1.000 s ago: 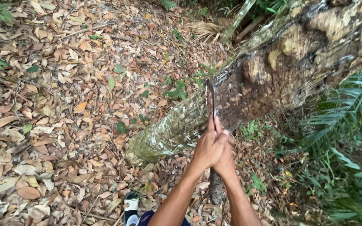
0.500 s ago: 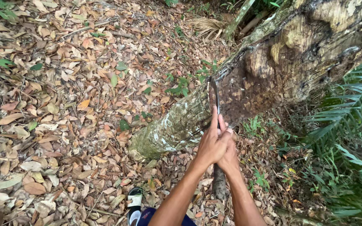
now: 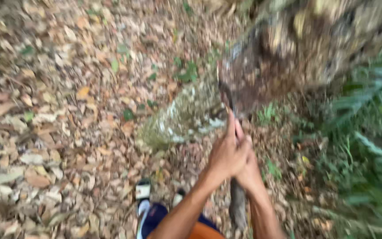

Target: The person uses a curved blade to slice into the bark of a rubber tree, allowing the latex to flow into a small cup attached to the trunk.

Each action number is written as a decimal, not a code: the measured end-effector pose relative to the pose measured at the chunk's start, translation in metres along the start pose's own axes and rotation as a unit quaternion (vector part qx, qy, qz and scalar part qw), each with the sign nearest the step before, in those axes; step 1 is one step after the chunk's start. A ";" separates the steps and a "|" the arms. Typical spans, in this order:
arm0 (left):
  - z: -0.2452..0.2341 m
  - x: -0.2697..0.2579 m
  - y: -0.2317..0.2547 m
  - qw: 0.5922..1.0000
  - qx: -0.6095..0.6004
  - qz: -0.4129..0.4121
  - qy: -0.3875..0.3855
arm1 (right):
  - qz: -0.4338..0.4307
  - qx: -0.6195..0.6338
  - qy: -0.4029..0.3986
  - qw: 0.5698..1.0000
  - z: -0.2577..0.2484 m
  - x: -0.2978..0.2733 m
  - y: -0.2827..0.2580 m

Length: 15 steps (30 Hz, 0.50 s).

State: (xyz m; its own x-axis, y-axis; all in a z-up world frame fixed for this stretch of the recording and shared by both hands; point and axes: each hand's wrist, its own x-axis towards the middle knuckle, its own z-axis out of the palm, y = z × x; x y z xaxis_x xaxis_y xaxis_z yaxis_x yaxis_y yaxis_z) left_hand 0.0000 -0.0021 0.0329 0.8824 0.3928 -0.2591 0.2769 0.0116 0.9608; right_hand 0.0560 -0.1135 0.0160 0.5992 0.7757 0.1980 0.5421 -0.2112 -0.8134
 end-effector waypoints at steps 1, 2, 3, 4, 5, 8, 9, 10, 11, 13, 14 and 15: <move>0.007 -0.006 -0.005 1.000 -0.003 -0.009 -0.009 | 0.013 -0.001 0.000 1.000 0.001 -0.006 0.001; 0.005 0.002 -0.006 0.987 -0.031 0.124 0.092 | 0.050 0.014 0.009 0.999 0.003 0.004 0.005; 0.005 0.006 -0.007 0.946 -0.057 0.257 0.188 | 0.086 0.029 0.017 0.996 0.005 0.012 0.008; 0.000 0.013 -0.006 0.944 -0.053 0.263 0.190 | 0.079 0.031 0.019 0.996 0.008 0.025 0.011; -0.007 0.027 -0.004 0.980 -0.077 0.145 0.113 | 0.094 -0.047 0.012 0.994 0.010 0.038 0.014; -0.003 0.050 -0.018 0.988 -0.096 0.094 0.073 | 0.050 -0.116 0.020 0.992 0.011 0.052 0.018; -0.001 0.060 -0.025 0.975 -0.090 0.165 0.120 | -0.013 -0.103 0.033 0.994 0.013 0.055 0.019; 0.002 0.065 -0.032 0.974 -0.090 0.168 0.123 | -0.017 -0.104 0.032 0.994 0.015 0.056 0.019; 0.005 0.068 -0.039 0.965 -0.071 0.207 0.147 | 0.022 -0.082 0.030 0.996 0.017 0.057 0.021; 0.004 0.072 -0.042 0.952 -0.052 0.249 0.171 | 0.059 -0.061 0.028 0.996 0.019 0.055 0.029; 0.002 0.069 -0.040 0.973 -0.096 0.174 0.118 | 0.069 -0.071 0.023 0.995 0.020 0.054 0.033; -0.002 0.067 -0.036 0.983 -0.139 0.100 0.060 | 0.078 -0.080 0.019 0.994 0.020 0.057 0.036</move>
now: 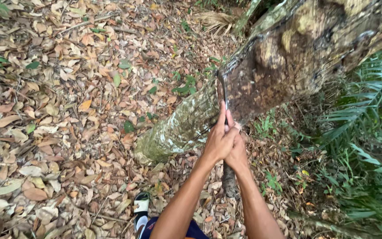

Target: The person uses a curved blade to slice into the bark of a rubber tree, allowing the latex to flow into a small cup attached to the trunk.

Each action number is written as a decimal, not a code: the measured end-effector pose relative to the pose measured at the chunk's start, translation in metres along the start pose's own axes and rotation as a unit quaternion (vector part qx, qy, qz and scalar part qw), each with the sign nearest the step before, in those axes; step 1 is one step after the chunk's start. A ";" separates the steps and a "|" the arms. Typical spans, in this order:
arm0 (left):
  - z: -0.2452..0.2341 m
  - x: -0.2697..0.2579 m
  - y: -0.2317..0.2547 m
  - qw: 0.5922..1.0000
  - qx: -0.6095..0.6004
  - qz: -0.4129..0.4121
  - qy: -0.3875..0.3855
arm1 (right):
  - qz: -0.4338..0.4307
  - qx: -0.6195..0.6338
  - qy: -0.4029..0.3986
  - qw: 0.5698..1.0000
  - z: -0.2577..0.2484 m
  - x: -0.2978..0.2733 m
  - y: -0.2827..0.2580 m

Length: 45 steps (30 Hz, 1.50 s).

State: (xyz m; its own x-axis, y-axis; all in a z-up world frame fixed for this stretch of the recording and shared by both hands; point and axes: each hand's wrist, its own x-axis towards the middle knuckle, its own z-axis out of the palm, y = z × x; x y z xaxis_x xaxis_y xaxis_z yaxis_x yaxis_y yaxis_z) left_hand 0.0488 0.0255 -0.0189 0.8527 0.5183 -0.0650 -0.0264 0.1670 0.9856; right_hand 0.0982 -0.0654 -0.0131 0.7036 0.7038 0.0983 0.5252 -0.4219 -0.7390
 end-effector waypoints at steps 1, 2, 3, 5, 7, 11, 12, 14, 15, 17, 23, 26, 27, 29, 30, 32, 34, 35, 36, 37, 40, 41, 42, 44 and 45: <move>-0.003 -0.002 0.006 1.000 0.000 0.003 0.000 | -0.002 -0.001 0.001 1.000 0.000 0.000 0.000; -0.005 -0.006 0.012 1.000 0.006 0.005 -0.004 | -0.031 0.003 0.010 0.999 0.001 -0.002 -0.002; -0.008 -0.010 0.019 1.000 0.013 0.006 -0.009 | -0.057 0.006 0.019 0.998 0.000 -0.004 -0.006; -0.015 -0.014 0.034 0.999 0.037 -0.013 -0.019 | 0.062 -0.010 -0.024 0.998 -0.007 -0.005 -0.020; -0.019 -0.020 0.049 0.997 0.062 -0.037 -0.030 | 0.184 -0.024 -0.072 0.980 -0.010 -0.010 -0.038; -0.023 -0.042 0.072 0.993 0.067 -0.084 -0.047 | 0.035 0.069 -0.015 0.997 -0.010 -0.030 -0.066; -0.023 -0.050 0.074 0.987 0.069 -0.123 -0.071 | 0.038 0.124 -0.007 0.992 -0.009 -0.039 -0.067; -0.022 -0.051 0.081 0.992 0.064 -0.090 -0.061 | 0.054 0.126 -0.006 0.991 -0.012 -0.039 -0.063; -0.020 -0.055 0.080 0.994 0.058 -0.068 -0.058 | 0.083 0.128 -0.005 0.988 -0.014 -0.044 -0.059; -0.019 -0.040 0.077 0.994 0.065 -0.066 -0.056 | 0.076 0.104 -0.016 0.992 -0.014 -0.029 -0.045; 0.009 -0.060 0.057 0.997 0.038 -0.053 -0.038 | 0.101 0.082 -0.038 0.991 -0.029 -0.047 -0.052; 0.016 -0.053 0.049 0.999 0.051 -0.014 -0.013 | 0.082 0.097 -0.041 0.991 -0.030 -0.039 -0.043; 0.017 -0.046 0.047 0.999 0.034 0.033 0.015 | 0.081 0.071 -0.040 0.993 -0.029 -0.033 -0.040; 0.015 -0.040 0.044 0.999 0.049 -0.002 0.000 | 0.000 0.048 -0.036 0.998 -0.029 -0.029 -0.035; 0.015 -0.038 0.042 0.997 0.063 -0.036 -0.020 | -0.079 0.026 -0.029 0.996 -0.030 -0.028 -0.032; 0.020 -0.038 0.036 0.999 0.038 -0.016 -0.005 | -0.024 0.020 -0.042 0.999 -0.031 -0.025 -0.029; 0.031 -0.034 0.026 1.000 0.012 0.006 0.004 | 0.032 0.011 -0.049 0.998 -0.036 -0.025 -0.022; 0.038 -0.037 0.022 0.999 0.024 0.023 0.028 | 0.096 -0.042 -0.066 0.992 -0.039 -0.029 -0.019; 0.044 -0.042 0.019 0.997 0.036 0.040 0.051 | 0.158 -0.095 -0.082 0.979 -0.043 -0.033 -0.016; 0.048 -0.045 0.015 0.997 0.039 0.041 0.053 | 0.156 -0.093 -0.083 0.980 -0.046 -0.035 -0.011; 0.053 -0.051 0.011 0.997 0.041 0.049 0.037 | -0.073 0.016 -0.076 0.994 -0.052 -0.043 -0.002; 0.054 -0.043 0.009 0.999 0.036 0.008 0.029 | 0.061 0.003 -0.085 0.994 -0.051 -0.038 0.002; 0.056 -0.040 0.007 0.999 0.032 -0.033 0.020 | 0.194 -0.011 -0.096 0.976 -0.050 -0.034 0.005; 0.057 -0.032 0.006 0.998 0.029 0.011 0.054 | 0.157 -0.041 -0.102 0.981 -0.047 -0.024 0.005; 0.060 -0.035 0.005 0.995 0.025 0.046 0.084 | 0.127 -0.072 -0.110 0.983 -0.048 -0.027 0.006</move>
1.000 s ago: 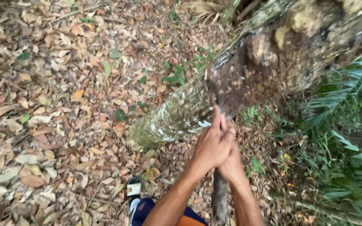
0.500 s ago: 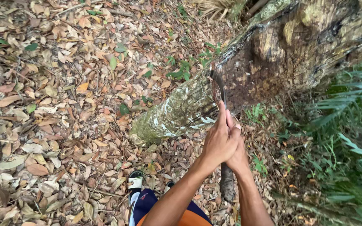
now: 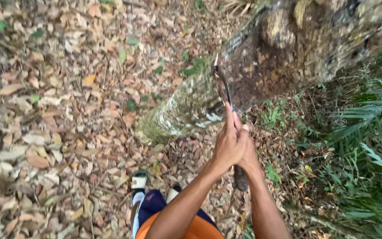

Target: The person uses a curved blade to slice into the bark of a rubber tree, allowing the latex to flow into a small cup attached to the trunk.

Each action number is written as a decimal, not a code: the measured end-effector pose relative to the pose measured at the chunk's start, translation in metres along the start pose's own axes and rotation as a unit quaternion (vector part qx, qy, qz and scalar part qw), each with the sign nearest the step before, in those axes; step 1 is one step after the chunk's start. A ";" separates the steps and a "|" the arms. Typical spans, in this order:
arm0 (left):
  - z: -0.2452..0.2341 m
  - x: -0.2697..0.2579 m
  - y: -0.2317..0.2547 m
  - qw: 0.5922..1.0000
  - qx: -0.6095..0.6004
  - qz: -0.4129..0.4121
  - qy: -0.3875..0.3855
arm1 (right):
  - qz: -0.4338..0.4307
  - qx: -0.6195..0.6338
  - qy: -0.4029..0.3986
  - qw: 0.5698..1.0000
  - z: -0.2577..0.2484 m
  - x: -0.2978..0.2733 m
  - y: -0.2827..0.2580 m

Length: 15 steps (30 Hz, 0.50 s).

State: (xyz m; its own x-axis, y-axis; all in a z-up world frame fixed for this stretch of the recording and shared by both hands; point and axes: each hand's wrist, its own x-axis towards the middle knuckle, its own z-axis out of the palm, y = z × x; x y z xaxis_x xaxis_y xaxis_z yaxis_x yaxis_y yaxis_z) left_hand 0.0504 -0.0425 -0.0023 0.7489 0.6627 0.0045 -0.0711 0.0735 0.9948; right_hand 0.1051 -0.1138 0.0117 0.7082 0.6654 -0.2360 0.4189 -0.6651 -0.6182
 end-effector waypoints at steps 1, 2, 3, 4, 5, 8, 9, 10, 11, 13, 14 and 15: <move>0.004 -0.010 0.001 1.000 -0.001 -0.005 0.001 | 0.003 -0.001 -0.004 1.000 -0.004 -0.010 0.004; 0.005 -0.019 0.004 0.999 0.006 -0.046 -0.026 | -0.025 0.047 -0.009 0.999 -0.009 -0.021 0.006; 0.004 -0.023 0.009 0.995 0.013 -0.088 -0.051 | -0.052 0.094 -0.015 0.994 -0.013 -0.026 0.007; 0.004 -0.026 0.011 0.995 0.013 -0.090 -0.049 | -0.052 0.094 -0.018 0.994 -0.015 -0.027 0.009; 0.004 -0.027 0.013 0.997 0.023 -0.066 -0.042 | -0.184 0.088 0.002 0.979 -0.016 -0.029 0.012; -0.001 -0.013 0.018 0.999 0.030 -0.034 -0.014 | -0.255 0.064 0.018 0.965 -0.010 -0.008 0.015; -0.002 -0.007 0.018 0.999 0.022 -0.032 -0.001 | -0.186 0.043 0.019 0.981 -0.008 -0.001 0.015; -0.003 -0.002 0.018 0.999 0.020 -0.032 0.003 | -0.189 0.041 0.016 0.981 -0.007 0.006 0.014; -0.006 0.002 0.017 0.997 0.010 -0.071 -0.006 | -0.129 0.037 0.007 0.991 -0.005 0.013 0.013; -0.007 0.009 0.010 0.994 -0.001 -0.112 -0.015 | -0.069 0.032 -0.006 0.997 -0.005 0.017 0.013; -0.011 0.016 0.007 0.999 0.023 -0.012 0.034 | -0.054 0.068 -0.019 0.996 -0.007 0.018 0.013; -0.013 0.020 0.006 0.992 0.048 0.090 0.078 | -0.038 0.104 -0.033 0.993 -0.008 0.019 0.013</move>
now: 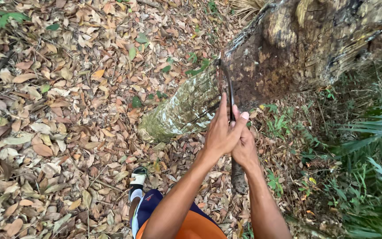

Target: The person uses a curved blade to slice into the bark of a rubber tree, allowing the latex to flow into a small cup attached to the trunk.

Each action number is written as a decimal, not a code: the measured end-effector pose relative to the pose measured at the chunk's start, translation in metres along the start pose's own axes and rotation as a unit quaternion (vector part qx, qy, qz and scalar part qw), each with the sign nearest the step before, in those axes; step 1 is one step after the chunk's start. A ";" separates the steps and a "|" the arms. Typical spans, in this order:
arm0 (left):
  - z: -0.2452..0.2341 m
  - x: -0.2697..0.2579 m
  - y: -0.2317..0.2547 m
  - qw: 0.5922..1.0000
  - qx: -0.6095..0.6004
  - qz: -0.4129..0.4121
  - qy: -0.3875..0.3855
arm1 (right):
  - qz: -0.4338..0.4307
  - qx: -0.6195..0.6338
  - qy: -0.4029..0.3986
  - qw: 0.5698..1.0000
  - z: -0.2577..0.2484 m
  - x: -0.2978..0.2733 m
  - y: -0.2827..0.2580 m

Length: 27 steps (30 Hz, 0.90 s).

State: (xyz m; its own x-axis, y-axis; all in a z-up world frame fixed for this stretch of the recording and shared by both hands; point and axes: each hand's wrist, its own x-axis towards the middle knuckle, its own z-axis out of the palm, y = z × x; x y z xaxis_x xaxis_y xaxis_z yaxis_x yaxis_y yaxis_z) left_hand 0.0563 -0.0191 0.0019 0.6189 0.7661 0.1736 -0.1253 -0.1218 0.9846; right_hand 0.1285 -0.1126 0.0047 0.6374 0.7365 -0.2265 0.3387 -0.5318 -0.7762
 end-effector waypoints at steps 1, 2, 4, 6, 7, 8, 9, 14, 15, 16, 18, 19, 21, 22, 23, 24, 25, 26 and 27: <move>0.002 0.000 0.000 1.000 0.000 -0.001 0.001 | 0.000 0.000 -0.002 1.000 0.000 0.001 0.002; 0.004 -0.001 0.001 0.993 0.015 -0.095 -0.063 | -0.041 -0.055 0.001 0.998 0.000 0.002 0.004; 0.005 -0.001 0.002 0.974 0.032 -0.186 -0.125 | -0.085 -0.108 0.002 0.990 0.001 0.006 0.010; 0.015 -0.005 0.001 0.984 -0.026 -0.149 -0.097 | -0.080 -0.144 0.007 0.986 -0.001 0.007 0.018; 0.020 -0.006 -0.001 0.984 -0.027 -0.149 -0.096 | -0.080 -0.145 0.006 0.986 -0.004 0.007 0.023; 0.023 -0.005 -0.003 0.993 -0.039 -0.093 -0.061 | -0.142 -0.203 0.025 0.968 -0.007 0.008 0.026; 0.026 -0.009 -0.002 0.997 -0.053 -0.041 -0.028 | -0.197 -0.261 0.040 0.944 -0.009 0.002 0.029; 0.012 -0.034 0.025 0.970 0.055 -0.186 -0.147 | -0.100 -0.127 0.006 0.987 -0.006 -0.033 0.017; 0.008 -0.031 0.029 0.970 0.064 -0.177 -0.152 | -0.097 -0.095 0.003 0.991 -0.006 -0.033 0.013; 0.006 -0.032 0.033 0.970 0.067 -0.176 -0.151 | -0.099 -0.093 0.004 0.991 -0.005 -0.035 0.011; 0.003 -0.027 0.037 0.969 0.114 -0.166 -0.141 | -0.191 -0.156 0.023 0.969 -0.006 -0.031 0.012; 0.004 -0.024 0.036 0.970 0.114 -0.165 -0.138 | -0.194 -0.156 0.022 0.968 -0.004 -0.025 0.017; 0.009 -0.021 0.030 0.972 0.023 -0.198 -0.126 | 0.197 -0.105 -0.006 0.975 0.002 -0.015 0.034; 0.014 -0.023 0.027 0.971 0.019 -0.201 -0.124 | 0.199 -0.108 -0.008 0.974 -0.001 -0.012 0.044; 0.020 -0.030 0.024 0.978 0.037 -0.173 -0.112 | 0.042 -0.124 0.008 0.991 -0.006 -0.016 0.054; 0.027 -0.039 0.023 0.983 0.055 -0.144 -0.099 | -0.118 -0.135 0.019 0.984 -0.010 -0.025 0.061; 0.030 -0.040 0.023 0.984 0.058 -0.138 -0.096 | -0.125 -0.133 0.021 0.983 -0.014 -0.026 0.061; 0.033 -0.047 0.026 0.978 0.088 -0.152 -0.117 | -0.250 -0.184 0.046 0.949 -0.021 -0.035 0.059; 0.036 -0.055 0.030 0.968 0.114 -0.174 -0.139 | -0.365 -0.231 0.060 0.900 -0.024 -0.048 0.056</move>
State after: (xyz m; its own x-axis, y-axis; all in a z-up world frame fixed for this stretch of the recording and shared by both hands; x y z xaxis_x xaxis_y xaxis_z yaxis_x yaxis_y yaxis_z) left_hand 0.0462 -0.0880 0.0230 0.7814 0.5906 -0.2015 0.2823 -0.0466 0.9582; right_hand 0.1338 -0.1879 -0.0134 0.1892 0.9245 0.3310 0.9311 -0.0618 -0.3595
